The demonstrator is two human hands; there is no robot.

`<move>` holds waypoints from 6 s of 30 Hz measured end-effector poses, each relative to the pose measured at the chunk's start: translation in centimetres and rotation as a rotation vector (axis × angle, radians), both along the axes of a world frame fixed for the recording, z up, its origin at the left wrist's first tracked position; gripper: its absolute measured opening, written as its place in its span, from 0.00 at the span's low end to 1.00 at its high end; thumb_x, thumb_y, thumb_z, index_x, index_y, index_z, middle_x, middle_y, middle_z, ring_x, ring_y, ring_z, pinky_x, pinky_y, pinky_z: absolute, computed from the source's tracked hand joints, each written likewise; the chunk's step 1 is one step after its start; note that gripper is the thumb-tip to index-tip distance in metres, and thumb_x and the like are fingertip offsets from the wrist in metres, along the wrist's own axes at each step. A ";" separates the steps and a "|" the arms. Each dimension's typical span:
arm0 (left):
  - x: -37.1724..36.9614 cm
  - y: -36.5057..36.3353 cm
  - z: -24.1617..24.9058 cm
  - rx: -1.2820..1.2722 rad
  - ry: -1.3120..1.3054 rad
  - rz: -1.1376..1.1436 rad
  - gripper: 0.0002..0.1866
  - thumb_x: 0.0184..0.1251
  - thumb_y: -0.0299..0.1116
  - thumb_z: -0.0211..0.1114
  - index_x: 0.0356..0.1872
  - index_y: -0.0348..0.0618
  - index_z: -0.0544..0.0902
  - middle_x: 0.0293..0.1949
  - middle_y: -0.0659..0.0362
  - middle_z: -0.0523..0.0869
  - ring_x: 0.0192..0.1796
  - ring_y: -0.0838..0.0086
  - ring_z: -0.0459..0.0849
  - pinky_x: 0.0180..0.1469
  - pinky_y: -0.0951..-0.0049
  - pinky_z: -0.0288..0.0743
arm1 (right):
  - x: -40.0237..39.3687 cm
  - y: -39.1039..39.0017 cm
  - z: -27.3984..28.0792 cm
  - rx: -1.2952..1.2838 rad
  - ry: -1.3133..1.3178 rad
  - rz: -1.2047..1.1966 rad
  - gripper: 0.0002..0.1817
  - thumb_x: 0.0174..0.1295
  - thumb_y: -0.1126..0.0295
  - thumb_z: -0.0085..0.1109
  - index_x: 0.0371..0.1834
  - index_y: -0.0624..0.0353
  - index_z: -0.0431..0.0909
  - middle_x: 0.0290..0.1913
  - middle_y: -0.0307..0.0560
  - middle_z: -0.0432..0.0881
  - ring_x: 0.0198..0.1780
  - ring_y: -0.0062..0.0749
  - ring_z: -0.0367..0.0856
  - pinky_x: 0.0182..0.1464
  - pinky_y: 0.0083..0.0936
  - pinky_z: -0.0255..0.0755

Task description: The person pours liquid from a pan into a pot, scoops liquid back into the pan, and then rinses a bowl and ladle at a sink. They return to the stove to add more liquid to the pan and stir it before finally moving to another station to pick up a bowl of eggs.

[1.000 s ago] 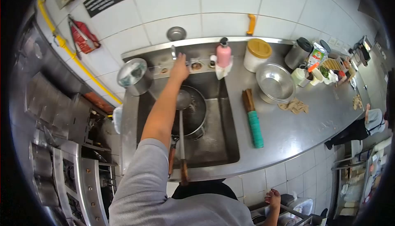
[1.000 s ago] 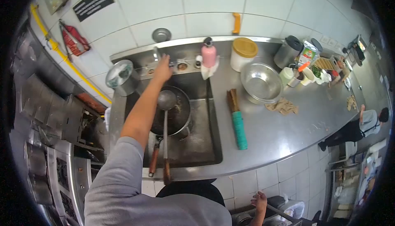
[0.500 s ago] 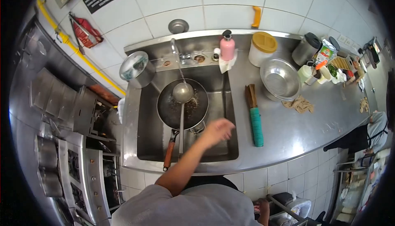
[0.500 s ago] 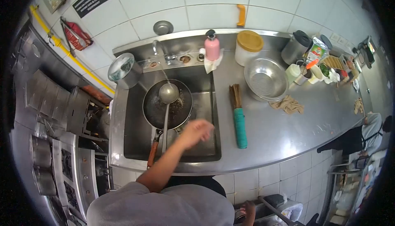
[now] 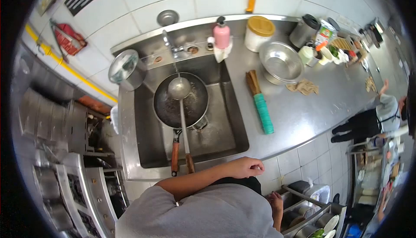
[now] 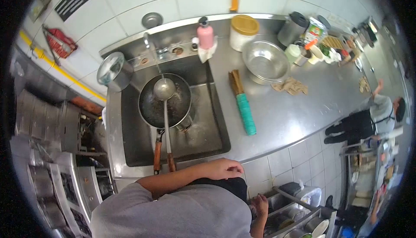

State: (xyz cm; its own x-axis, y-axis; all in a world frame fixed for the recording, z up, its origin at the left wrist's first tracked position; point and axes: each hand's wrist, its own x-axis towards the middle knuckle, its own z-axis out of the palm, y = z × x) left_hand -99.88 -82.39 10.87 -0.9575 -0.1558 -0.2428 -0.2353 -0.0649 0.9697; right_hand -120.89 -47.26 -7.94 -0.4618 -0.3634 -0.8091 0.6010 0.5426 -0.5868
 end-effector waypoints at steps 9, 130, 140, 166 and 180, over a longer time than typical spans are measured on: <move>-11.8 2.6 -0.7 0.049 -0.075 -0.090 0.10 0.70 0.35 0.65 0.47 0.43 0.80 0.31 0.66 0.79 0.30 0.83 0.77 0.32 0.78 0.75 | -4.8 10.9 -7.1 0.258 -0.094 -0.184 0.20 0.66 0.64 0.58 0.60 0.56 0.73 0.33 0.42 0.82 0.23 0.30 0.82 0.22 0.28 0.78; -133.7 67.4 -8.8 -0.360 -0.308 -2.107 0.17 0.60 0.36 0.70 0.47 0.45 0.76 0.50 0.65 0.78 0.51 0.78 0.73 0.57 0.73 0.69 | -68.8 62.2 -13.7 0.158 -0.115 -1.539 0.16 0.66 0.64 0.58 0.55 0.57 0.76 0.37 0.45 0.84 0.28 0.36 0.85 0.24 0.30 0.79; -134.0 89.4 -15.9 -0.386 -0.235 -1.708 0.09 0.65 0.36 0.68 0.39 0.44 0.81 0.40 0.63 0.84 0.41 0.79 0.79 0.47 0.75 0.75 | -71.9 76.6 1.9 -0.121 0.401 -2.173 0.27 0.70 0.61 0.56 0.69 0.56 0.62 0.45 0.49 0.82 0.35 0.34 0.82 0.35 0.29 0.79; -143.7 143.0 -31.1 -0.717 -0.015 -2.036 0.14 0.63 0.42 0.65 0.33 0.40 0.82 0.23 0.60 0.80 0.25 0.75 0.77 0.26 0.70 0.72 | -54.1 101.0 10.3 0.725 0.644 -3.340 0.21 0.60 0.67 0.57 0.57 0.56 0.68 0.50 0.49 0.75 0.38 0.43 0.81 0.30 0.34 0.85; -115.8 154.6 -8.8 -0.070 -0.345 -2.600 0.31 0.69 0.45 0.65 0.69 0.45 0.67 0.59 0.58 0.76 0.56 0.72 0.78 0.49 0.68 0.79 | -69.7 105.3 13.2 0.494 0.579 -3.174 0.19 0.55 0.77 0.54 0.52 0.58 0.73 0.45 0.47 0.81 0.40 0.37 0.83 0.35 0.38 0.82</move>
